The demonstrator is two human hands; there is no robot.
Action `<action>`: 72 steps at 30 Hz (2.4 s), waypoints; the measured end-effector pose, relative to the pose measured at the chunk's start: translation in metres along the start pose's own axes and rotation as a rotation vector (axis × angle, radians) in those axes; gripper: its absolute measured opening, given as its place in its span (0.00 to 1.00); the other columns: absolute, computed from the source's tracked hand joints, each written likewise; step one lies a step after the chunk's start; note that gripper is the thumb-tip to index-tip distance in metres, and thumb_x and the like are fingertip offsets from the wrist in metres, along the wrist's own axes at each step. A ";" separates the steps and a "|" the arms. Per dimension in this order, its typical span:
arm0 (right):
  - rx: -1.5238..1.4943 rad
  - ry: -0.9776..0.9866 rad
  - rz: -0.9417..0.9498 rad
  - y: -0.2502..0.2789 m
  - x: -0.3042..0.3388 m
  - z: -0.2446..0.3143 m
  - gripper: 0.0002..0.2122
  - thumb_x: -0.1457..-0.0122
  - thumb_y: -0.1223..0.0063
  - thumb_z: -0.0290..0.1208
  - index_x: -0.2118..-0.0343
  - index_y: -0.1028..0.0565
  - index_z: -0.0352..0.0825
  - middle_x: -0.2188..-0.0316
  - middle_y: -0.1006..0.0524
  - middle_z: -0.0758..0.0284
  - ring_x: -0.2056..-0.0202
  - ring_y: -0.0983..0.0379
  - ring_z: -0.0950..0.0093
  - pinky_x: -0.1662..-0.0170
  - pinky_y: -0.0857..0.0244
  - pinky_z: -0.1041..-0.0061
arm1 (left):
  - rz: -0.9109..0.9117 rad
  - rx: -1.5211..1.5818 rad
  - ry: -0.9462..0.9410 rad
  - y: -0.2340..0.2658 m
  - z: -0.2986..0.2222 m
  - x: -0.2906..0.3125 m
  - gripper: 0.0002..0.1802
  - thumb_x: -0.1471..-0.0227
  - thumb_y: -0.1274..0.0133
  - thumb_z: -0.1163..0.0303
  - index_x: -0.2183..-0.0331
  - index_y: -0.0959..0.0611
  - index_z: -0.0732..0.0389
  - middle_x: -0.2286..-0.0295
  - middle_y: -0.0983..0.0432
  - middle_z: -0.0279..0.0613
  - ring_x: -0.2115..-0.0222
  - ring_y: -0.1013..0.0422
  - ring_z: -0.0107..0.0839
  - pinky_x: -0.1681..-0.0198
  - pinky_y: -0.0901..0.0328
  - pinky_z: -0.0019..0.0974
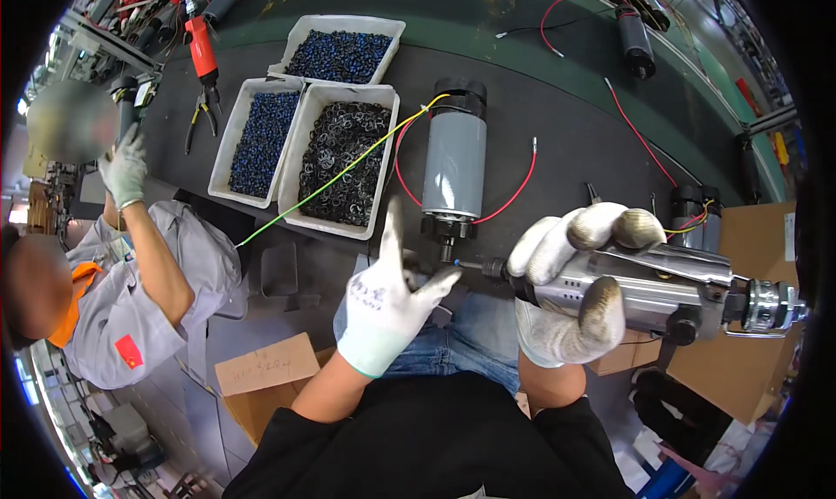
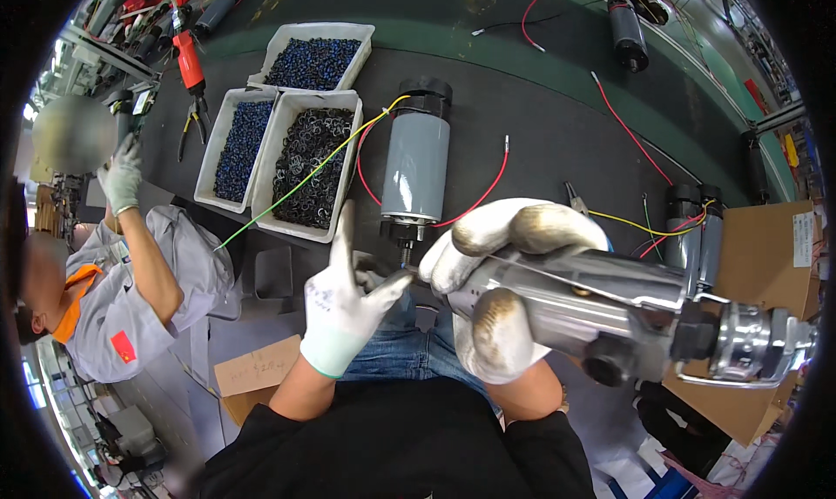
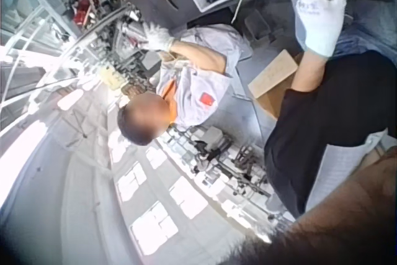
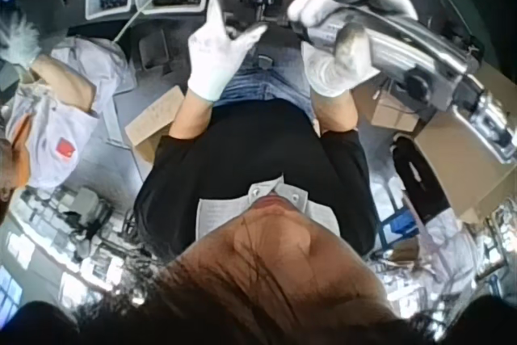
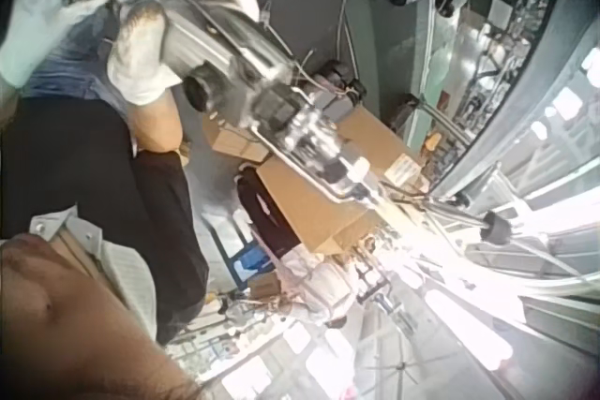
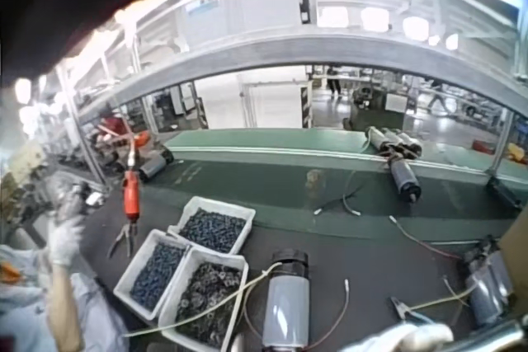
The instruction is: Assembling electric motors by attaching components and using a pneumatic screwdriver.
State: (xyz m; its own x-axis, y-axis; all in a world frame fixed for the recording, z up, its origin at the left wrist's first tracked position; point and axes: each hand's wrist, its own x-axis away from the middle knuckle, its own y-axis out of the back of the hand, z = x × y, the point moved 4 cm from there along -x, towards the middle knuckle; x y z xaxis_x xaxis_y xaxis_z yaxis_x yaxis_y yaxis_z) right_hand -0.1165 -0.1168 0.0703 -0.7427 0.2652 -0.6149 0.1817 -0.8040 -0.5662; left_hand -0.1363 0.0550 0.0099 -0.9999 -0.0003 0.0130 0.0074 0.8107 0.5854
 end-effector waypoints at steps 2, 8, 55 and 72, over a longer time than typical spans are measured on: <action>0.071 -0.060 -0.018 -0.003 0.004 -0.010 0.26 0.38 0.38 0.35 0.40 0.34 0.34 0.57 0.25 0.58 0.73 0.27 0.72 0.74 0.29 0.71 | 0.042 0.007 0.031 -0.025 0.023 -0.004 0.51 0.51 0.31 0.63 0.33 0.39 0.62 0.70 0.17 0.49 0.75 0.20 0.43 0.70 0.26 0.39; 0.248 -0.089 0.033 0.000 0.012 -0.037 0.26 0.39 0.37 0.33 0.41 0.34 0.34 0.57 0.25 0.56 0.71 0.25 0.71 0.71 0.27 0.68 | -0.025 0.233 -0.091 -0.049 0.036 -0.015 0.53 0.48 0.33 0.64 0.30 0.45 0.61 0.71 0.18 0.54 0.73 0.18 0.47 0.68 0.25 0.43; 0.359 -0.092 0.043 0.005 0.010 -0.032 0.22 0.38 0.41 0.31 0.43 0.33 0.36 0.64 0.26 0.59 0.72 0.26 0.69 0.70 0.28 0.66 | 0.045 0.074 -0.149 -0.052 0.036 -0.019 0.54 0.49 0.34 0.66 0.29 0.47 0.61 0.70 0.18 0.52 0.73 0.19 0.48 0.68 0.26 0.43; 0.726 -0.024 -0.231 0.092 0.004 -0.011 0.22 0.36 0.43 0.23 0.41 0.35 0.25 0.54 0.23 0.50 0.69 0.23 0.75 0.64 0.26 0.74 | -0.100 -0.773 -0.580 0.080 0.053 -0.092 0.11 0.55 0.34 0.65 0.65 0.12 0.53 0.65 0.21 0.40 0.59 0.26 0.41 0.53 0.32 0.44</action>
State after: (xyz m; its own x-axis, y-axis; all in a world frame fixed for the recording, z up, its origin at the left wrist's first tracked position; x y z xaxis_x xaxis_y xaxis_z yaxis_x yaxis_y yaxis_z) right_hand -0.0961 -0.1842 0.0098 -0.7254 0.4646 -0.5079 -0.4437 -0.8797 -0.1709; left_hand -0.0444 0.1506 0.0122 -0.8449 0.4080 -0.3460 -0.2799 0.2142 0.9358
